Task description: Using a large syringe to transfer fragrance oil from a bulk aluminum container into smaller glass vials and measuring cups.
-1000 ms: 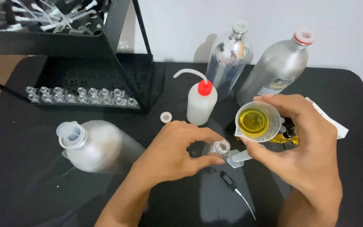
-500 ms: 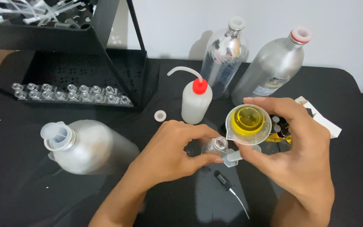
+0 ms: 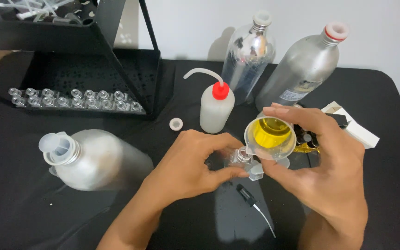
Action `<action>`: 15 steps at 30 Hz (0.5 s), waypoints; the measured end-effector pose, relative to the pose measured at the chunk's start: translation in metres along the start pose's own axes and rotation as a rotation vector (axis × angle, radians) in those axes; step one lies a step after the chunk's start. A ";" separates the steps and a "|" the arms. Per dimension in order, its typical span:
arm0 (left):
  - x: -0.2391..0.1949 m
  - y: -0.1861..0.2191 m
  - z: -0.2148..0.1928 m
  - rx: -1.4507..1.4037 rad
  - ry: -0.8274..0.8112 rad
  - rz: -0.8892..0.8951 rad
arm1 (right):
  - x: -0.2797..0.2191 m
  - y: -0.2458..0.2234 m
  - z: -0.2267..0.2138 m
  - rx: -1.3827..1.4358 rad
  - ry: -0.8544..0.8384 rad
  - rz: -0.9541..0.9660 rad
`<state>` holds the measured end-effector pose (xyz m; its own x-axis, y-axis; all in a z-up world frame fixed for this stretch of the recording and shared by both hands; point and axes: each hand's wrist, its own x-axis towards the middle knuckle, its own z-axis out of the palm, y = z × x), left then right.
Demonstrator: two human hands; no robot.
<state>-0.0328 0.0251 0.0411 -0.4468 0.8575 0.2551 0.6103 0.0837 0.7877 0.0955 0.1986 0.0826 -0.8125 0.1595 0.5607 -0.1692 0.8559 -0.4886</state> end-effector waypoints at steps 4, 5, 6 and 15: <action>-0.001 -0.003 0.003 -0.006 0.020 0.047 | -0.003 0.001 0.001 0.021 0.014 -0.037; 0.000 -0.003 0.002 -0.010 0.023 0.045 | -0.002 0.000 0.001 0.029 0.015 -0.021; 0.001 -0.003 0.001 -0.014 0.026 0.044 | -0.001 -0.002 0.001 0.038 0.016 -0.005; -0.001 -0.007 0.005 0.036 0.068 0.074 | -0.003 -0.005 0.002 -0.035 0.011 -0.028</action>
<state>-0.0336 0.0267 0.0320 -0.4427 0.8255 0.3500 0.6654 0.0408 0.7453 0.0976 0.1934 0.0823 -0.8018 0.1407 0.5808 -0.1719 0.8766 -0.4495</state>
